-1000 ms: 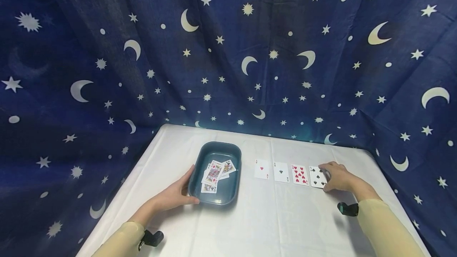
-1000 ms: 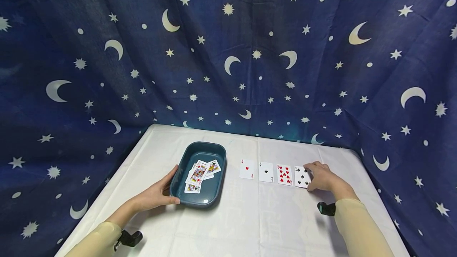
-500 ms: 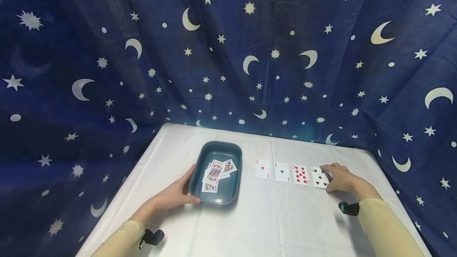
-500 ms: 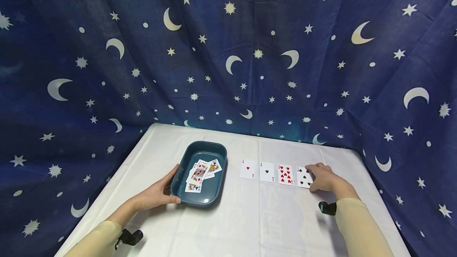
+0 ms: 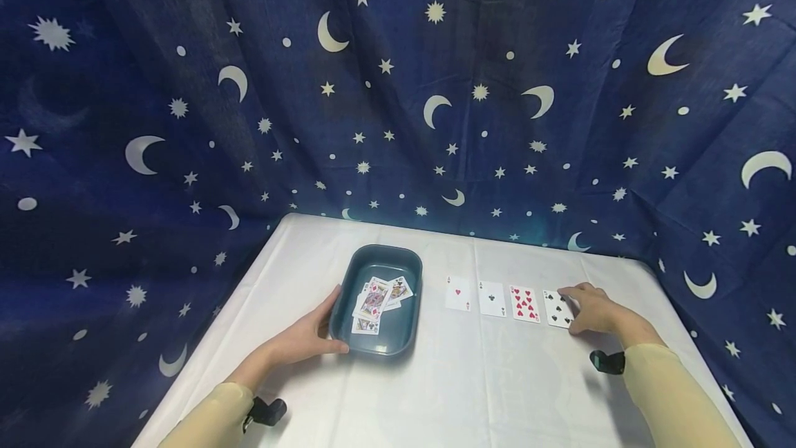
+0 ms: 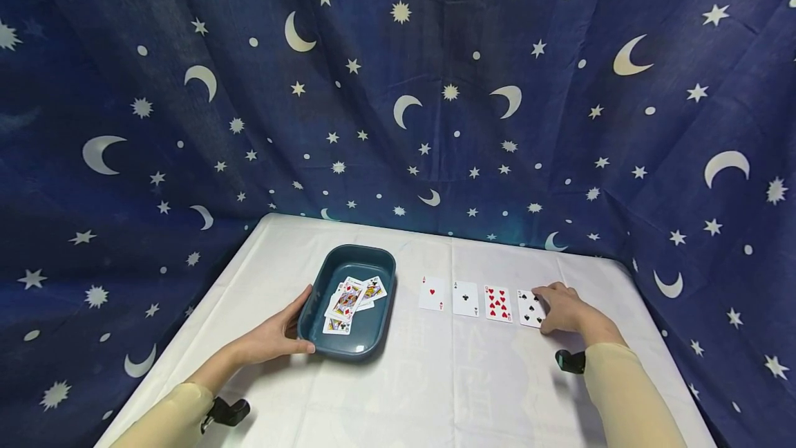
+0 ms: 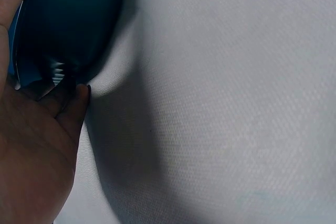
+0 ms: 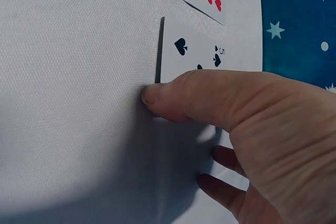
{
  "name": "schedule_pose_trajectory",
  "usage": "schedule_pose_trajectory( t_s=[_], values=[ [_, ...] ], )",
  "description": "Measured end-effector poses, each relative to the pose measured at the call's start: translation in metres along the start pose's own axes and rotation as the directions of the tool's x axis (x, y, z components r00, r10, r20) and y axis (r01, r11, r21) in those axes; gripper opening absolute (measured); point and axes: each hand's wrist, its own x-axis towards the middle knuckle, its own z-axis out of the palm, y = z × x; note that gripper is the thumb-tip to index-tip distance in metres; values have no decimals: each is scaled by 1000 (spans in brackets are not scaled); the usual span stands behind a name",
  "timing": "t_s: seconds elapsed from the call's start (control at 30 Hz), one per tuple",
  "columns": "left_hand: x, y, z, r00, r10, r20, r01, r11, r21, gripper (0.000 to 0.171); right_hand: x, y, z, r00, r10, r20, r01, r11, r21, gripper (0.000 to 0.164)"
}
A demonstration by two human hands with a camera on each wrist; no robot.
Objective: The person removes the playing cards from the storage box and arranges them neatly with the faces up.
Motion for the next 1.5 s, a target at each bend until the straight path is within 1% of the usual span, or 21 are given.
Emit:
schedule_pose_trajectory(
  t_s=[0.13, 0.5, 0.8, 0.93, 1.0, 1.07, 1.2, 1.3, 1.37, 1.5],
  values=[
    [0, 0, 0, 1000, -1, -3, 0, 1000, -3, 126, 1, 1, 1, 1000, 10, 2, -10, 1000, 1, 88],
    [-1, 2, 0, 1000, -6, 1, 6, 1000, -7, 125, 3, 3, 2, 1000, 5, 14, -6, 1000, 13, 89],
    [-1, 2, 0, 1000, -7, 0, 7, 1000, 7, 124, 2, 2, 1, 1000, 11, 13, -11, 1000, 19, 92],
    [-1, 2, 0, 1000, -8, -1, 8, 1000, 6, 124, 1, 1, 0, 999, -24, -32, 24, 1000, 12, 93],
    [0, 1, 0, 1000, -9, -2, 9, 1000, 6, 124, 1, -2, 0, 996, -57, -74, 58, 998, 7, 93],
    [0, 1, 0, 1000, -10, -6, 10, 1000, 9, 125, 2, -5, -1, 987, -99, -126, 99, 995, -5, 92],
    [-1, 1, 0, 1000, -11, -9, 11, 1000, 8, 125, 7, -23, -2, 967, -153, -203, 148, 988, -39, 88],
    [-1, 1, 0, 1000, -4, -6, 4, 1000, 0, 125, 11, -46, -2, 952, -185, -245, 173, 983, -70, 85],
    [0, 0, 0, 1000, 3, -6, -3, 1000, -3, 124, 13, -65, 1, 935, -221, -276, 202, 975, -96, 84],
    [0, 0, 1, 1000, 13, -7, -13, 1000, -6, 122, 20, -105, 10, 891, -312, -330, 273, 949, -157, 80]
  ],
)
